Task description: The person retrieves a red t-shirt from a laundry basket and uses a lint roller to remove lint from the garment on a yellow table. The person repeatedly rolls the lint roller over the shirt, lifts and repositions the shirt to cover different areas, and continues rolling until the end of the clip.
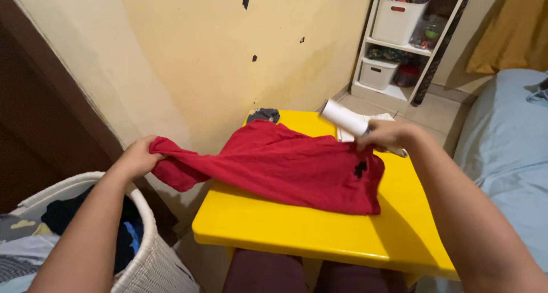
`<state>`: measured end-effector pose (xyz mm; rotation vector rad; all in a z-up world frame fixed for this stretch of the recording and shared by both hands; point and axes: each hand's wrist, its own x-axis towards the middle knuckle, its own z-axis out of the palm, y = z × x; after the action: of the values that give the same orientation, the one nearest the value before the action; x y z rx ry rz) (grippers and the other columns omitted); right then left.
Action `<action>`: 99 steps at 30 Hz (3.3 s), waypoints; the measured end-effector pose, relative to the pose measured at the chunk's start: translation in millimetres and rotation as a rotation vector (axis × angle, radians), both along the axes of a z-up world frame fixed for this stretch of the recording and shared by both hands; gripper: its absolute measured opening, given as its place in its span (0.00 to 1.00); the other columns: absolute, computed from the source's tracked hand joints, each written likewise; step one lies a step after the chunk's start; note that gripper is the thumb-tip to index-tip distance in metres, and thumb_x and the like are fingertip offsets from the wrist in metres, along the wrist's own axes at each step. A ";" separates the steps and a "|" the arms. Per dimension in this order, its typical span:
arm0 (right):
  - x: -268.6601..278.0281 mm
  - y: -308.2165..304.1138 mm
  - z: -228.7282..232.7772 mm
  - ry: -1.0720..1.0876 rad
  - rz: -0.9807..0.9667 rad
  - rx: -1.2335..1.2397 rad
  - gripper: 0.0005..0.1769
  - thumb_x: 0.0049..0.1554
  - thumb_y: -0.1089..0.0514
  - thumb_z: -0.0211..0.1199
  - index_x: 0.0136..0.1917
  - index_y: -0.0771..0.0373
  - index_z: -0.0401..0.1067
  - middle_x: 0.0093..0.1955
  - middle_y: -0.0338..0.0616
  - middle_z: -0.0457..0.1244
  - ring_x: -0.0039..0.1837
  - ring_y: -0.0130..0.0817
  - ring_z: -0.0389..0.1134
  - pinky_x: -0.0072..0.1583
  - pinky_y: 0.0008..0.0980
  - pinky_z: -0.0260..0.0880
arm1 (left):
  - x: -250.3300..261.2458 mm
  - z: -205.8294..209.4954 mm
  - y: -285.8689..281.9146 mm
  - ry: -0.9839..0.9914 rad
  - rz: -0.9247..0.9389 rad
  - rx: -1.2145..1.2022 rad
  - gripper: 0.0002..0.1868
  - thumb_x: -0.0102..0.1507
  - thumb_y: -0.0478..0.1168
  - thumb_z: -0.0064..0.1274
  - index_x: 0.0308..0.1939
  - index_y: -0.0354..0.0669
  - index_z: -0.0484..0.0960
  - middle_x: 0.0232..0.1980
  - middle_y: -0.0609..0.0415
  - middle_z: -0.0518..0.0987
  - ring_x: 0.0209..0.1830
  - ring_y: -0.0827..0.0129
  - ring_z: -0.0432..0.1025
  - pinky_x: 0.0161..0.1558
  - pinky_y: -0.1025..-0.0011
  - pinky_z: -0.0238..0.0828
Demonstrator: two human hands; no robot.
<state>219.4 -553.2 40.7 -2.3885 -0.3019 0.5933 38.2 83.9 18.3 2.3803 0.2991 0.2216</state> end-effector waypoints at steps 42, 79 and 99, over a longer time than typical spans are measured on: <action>-26.8 43.5 -138.8 -0.191 -0.754 0.051 0.30 0.52 0.51 0.66 0.63 0.71 0.67 0.53 0.64 0.70 0.52 0.60 0.76 0.53 0.53 0.76 | 21.5 -83.5 -23.3 -0.005 -0.024 0.182 0.21 0.62 0.49 0.60 0.54 0.41 0.83 0.48 0.38 0.84 0.51 0.45 0.79 0.54 0.58 0.74; -7.2 33.1 29.2 -0.684 0.395 0.141 0.11 0.56 0.54 0.69 0.49 0.62 0.84 0.46 0.49 0.73 0.56 0.50 0.68 0.53 0.44 0.70 | 31.2 8.2 -22.7 -0.292 0.042 -0.452 0.16 0.67 0.41 0.58 0.54 0.34 0.83 0.46 0.48 0.84 0.42 0.66 0.77 0.46 0.66 0.74; -57.2 -9.5 -71.1 0.274 -0.315 0.828 0.31 0.55 0.45 0.68 0.64 0.68 0.71 0.60 0.49 0.70 0.60 0.38 0.71 0.62 0.40 0.72 | -4.1 -12.6 -25.7 0.254 -0.090 -0.521 0.17 0.68 0.49 0.51 0.56 0.45 0.79 0.55 0.54 0.84 0.53 0.63 0.76 0.55 0.62 0.70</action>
<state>162.2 -562.7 -30.4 -1.4954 -0.0261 0.5059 34.1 58.2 5.7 1.8950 0.3219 -0.1857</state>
